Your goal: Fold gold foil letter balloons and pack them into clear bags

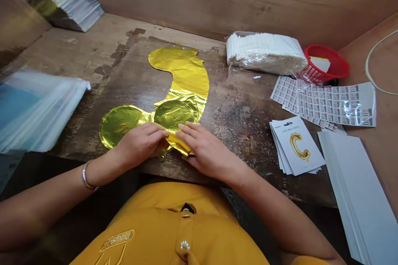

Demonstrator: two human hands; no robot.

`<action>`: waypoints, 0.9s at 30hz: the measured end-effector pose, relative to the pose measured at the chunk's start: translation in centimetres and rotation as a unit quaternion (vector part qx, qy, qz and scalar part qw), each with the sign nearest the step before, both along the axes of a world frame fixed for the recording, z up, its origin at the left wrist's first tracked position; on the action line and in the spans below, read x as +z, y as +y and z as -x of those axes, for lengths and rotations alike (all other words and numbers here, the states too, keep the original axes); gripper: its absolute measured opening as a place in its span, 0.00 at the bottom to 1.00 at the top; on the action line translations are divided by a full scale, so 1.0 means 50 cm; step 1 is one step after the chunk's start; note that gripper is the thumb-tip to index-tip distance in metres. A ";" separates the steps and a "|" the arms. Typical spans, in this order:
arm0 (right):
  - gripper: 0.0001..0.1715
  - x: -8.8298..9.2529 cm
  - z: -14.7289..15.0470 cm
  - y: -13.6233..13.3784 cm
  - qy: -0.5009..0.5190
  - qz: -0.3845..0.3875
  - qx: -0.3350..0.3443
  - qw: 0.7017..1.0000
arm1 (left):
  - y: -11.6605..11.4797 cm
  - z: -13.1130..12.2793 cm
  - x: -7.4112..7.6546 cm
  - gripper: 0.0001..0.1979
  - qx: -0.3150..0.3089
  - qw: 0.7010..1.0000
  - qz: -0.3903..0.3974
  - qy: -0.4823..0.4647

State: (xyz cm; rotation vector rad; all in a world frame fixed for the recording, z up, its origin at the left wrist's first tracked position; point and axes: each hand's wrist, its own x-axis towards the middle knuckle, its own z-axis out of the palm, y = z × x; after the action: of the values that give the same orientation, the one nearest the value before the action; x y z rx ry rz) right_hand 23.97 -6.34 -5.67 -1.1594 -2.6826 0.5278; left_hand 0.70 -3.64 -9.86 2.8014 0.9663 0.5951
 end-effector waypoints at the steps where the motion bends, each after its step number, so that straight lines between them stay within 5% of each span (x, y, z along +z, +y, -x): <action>1: 0.32 -0.009 -0.022 0.004 0.035 0.019 0.018 0.999 | 0.000 0.008 -0.004 0.10 0.003 1.000 0.009 -0.025; 8: 0.21 -0.066 -0.056 0.007 0.169 0.051 -0.034 0.984 | 0.018 0.043 0.000 0.10 0.052 0.988 0.101 -0.102; 11: 0.12 -0.068 -0.030 0.012 0.187 0.022 -0.154 0.970 | 0.028 0.036 0.009 0.11 0.108 0.982 0.124 -0.087; 15: 0.12 -0.058 -0.004 0.038 0.110 0.000 -0.313 0.943 | 0.041 0.017 0.019 0.08 0.183 0.973 0.136 -0.040; 21: 0.20 -0.033 0.028 0.069 -0.073 -0.005 -0.347 0.935 | 0.057 0.004 0.024 0.06 0.195 0.971 0.138 0.013; 27: 0.21 -0.032 0.016 0.080 -0.029 0.017 -0.342 0.939 | 0.066 0.011 0.014 0.08 0.158 0.976 0.152 -0.003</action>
State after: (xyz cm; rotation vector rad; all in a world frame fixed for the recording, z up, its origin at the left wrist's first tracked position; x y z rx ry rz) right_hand 23.15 -2.33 -7.28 -2.0000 -2.0929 0.4157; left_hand 0.17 -0.33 -9.17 2.3954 1.3863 0.4433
